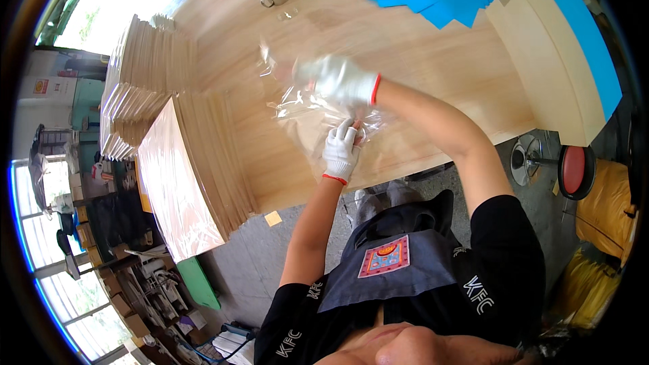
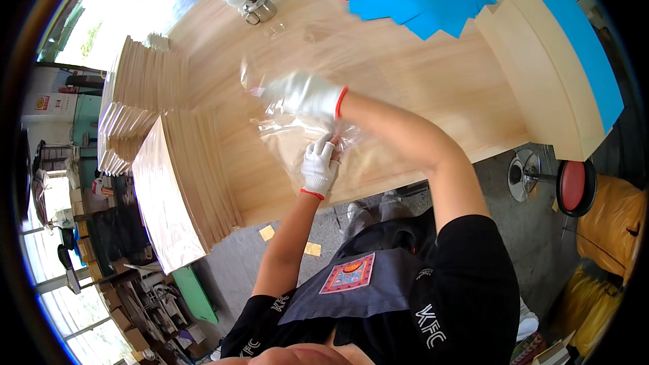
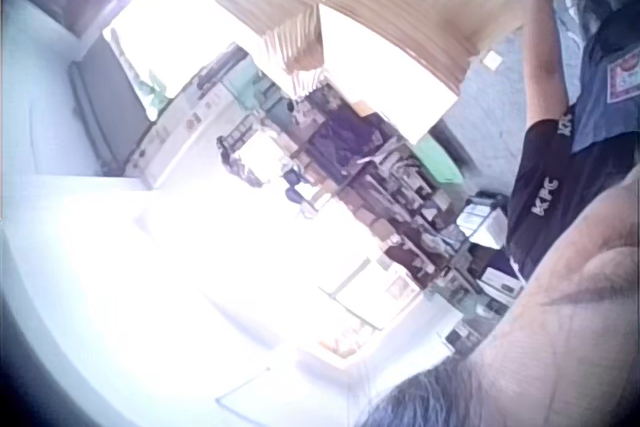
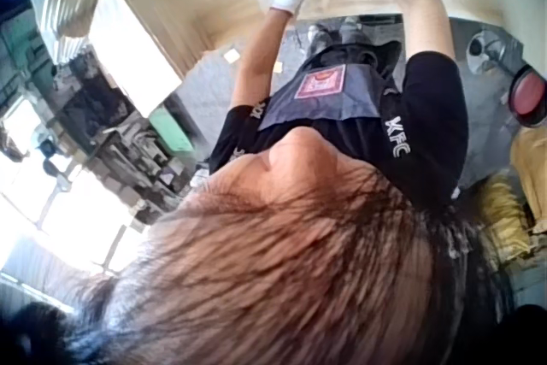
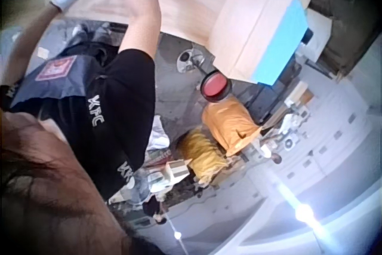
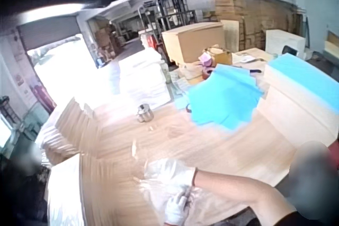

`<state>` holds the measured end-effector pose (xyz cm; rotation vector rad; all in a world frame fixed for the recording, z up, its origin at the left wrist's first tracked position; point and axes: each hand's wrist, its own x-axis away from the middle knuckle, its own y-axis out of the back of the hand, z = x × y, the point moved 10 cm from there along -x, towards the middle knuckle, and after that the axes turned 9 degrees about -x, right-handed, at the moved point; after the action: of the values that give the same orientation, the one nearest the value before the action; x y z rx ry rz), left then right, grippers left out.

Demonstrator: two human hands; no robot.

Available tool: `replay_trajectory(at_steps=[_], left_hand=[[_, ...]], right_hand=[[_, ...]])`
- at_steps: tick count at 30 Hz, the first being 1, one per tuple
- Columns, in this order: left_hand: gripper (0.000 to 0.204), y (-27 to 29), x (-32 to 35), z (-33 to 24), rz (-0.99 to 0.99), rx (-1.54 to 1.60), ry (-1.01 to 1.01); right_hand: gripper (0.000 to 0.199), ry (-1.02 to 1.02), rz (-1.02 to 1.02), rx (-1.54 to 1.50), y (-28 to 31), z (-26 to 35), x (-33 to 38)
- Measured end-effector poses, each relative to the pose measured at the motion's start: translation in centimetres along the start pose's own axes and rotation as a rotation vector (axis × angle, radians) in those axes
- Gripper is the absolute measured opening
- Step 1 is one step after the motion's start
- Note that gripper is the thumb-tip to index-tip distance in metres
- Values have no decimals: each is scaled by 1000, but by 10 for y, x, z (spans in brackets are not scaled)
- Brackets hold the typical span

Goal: The person wraps rectangular cardboard sheets in clear plastic film. They repeatedly pick up a sheet, place it on a plastic-lined table, fold the film over the sheet, and stack the wrapped item. The process is repeated for multiple sheets throughout the clip.

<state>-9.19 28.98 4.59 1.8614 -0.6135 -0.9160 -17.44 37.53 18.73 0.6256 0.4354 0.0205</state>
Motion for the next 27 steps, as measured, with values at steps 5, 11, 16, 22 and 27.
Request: replay_trajectory(at_steps=[5,11,16,22,27], left_hand=[[38,-24,13,16,65,-23,5],[41,-9,1,8,71,35,77],[37,-19,-16,10,246,-27,155],[29,-33,-31,3,396,-210,113],[26,-33,-39,23,434,-100,6]], right_hand=[[44,235,215,289,-51,40,28],[41,-584,-196,70,47,-164,54],[45,-838,-210,1,55,-218,94],[41,-449,-618,-120,111,-151,173],[29,-520,-346,106,68,-48,261]])
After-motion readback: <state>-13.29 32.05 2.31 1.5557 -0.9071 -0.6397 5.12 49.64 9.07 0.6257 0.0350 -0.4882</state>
